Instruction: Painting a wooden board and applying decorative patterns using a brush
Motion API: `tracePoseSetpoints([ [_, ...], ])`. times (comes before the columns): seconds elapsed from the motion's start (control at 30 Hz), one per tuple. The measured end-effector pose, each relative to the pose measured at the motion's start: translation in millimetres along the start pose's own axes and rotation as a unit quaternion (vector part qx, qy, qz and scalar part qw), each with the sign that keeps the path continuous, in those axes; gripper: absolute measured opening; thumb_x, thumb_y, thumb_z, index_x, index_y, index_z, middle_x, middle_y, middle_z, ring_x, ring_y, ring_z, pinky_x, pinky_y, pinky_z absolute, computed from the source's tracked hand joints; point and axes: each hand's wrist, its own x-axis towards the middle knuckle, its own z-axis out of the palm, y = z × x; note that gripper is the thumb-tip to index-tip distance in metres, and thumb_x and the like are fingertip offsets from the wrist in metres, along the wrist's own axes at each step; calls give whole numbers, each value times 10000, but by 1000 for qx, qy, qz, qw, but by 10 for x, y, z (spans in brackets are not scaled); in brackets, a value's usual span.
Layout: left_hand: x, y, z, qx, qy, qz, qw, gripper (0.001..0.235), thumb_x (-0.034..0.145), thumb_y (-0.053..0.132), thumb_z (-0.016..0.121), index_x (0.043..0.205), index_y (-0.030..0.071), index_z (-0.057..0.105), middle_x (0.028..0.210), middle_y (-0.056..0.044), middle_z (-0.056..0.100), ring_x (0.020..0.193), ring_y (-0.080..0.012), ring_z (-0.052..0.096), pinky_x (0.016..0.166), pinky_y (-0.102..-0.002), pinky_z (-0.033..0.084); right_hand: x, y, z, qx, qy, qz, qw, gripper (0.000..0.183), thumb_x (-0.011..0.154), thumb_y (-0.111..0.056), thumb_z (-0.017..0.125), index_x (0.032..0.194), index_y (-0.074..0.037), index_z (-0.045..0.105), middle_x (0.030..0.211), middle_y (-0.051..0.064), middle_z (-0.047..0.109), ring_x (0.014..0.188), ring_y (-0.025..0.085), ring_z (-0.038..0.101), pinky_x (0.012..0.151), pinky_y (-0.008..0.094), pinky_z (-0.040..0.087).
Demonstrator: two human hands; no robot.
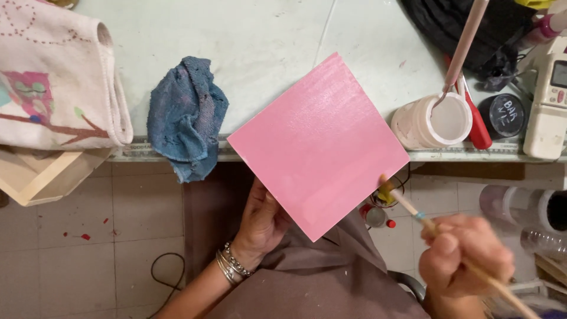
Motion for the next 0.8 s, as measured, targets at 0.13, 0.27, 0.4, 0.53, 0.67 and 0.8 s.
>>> tracePoseSetpoints([
  [0.13,-9,8,15,2,-11,7,1000,506,854,261,664,1287,142,432,1197,-33,561,1061,-155,556,893,-353,488,402,-554,73,72,-160,125,977,278,793,-143,432,571,21,467,509,105,498,370,183,493,400,278,539],
  [0.27,-20,39,29,2,-1,-10,1000,491,871,262,620,1302,146,415,1194,-49,559,1063,-173,555,884,-349,495,283,-534,-12,111,-137,235,956,272,842,-190,414,642,-9,448,565,91,490,402,180,539,420,265,527],
  [0.4,-33,67,59,4,20,-24,1000,483,862,259,614,1296,162,426,1216,-46,542,1084,-184,538,898,-356,491,214,-220,139,-18,62,229,971,354,869,-110,422,566,73,405,489,182,442,376,232,466,356,297,374],
  [0.53,-29,95,160,-7,34,-36,999,514,856,269,594,1315,161,388,1251,-62,517,1108,-197,522,896,-359,484,322,-165,82,-52,47,240,968,422,897,-130,376,526,71,383,449,175,411,366,248,438,396,320,349],
  [0.67,-57,172,340,-14,21,-37,999,497,887,271,546,1336,148,373,1269,-73,499,1136,-227,502,916,-401,470,43,-157,53,116,56,158,979,254,871,-102,421,641,6,411,431,73,455,283,105,458,239,246,415],
  [0.8,-55,246,528,-64,-27,-66,995,502,937,325,444,1358,80,324,1313,-141,447,1221,-284,424,994,-467,394,208,-51,57,-31,102,210,972,208,935,-143,408,888,5,271,489,145,417,392,198,439,420,301,368],
])
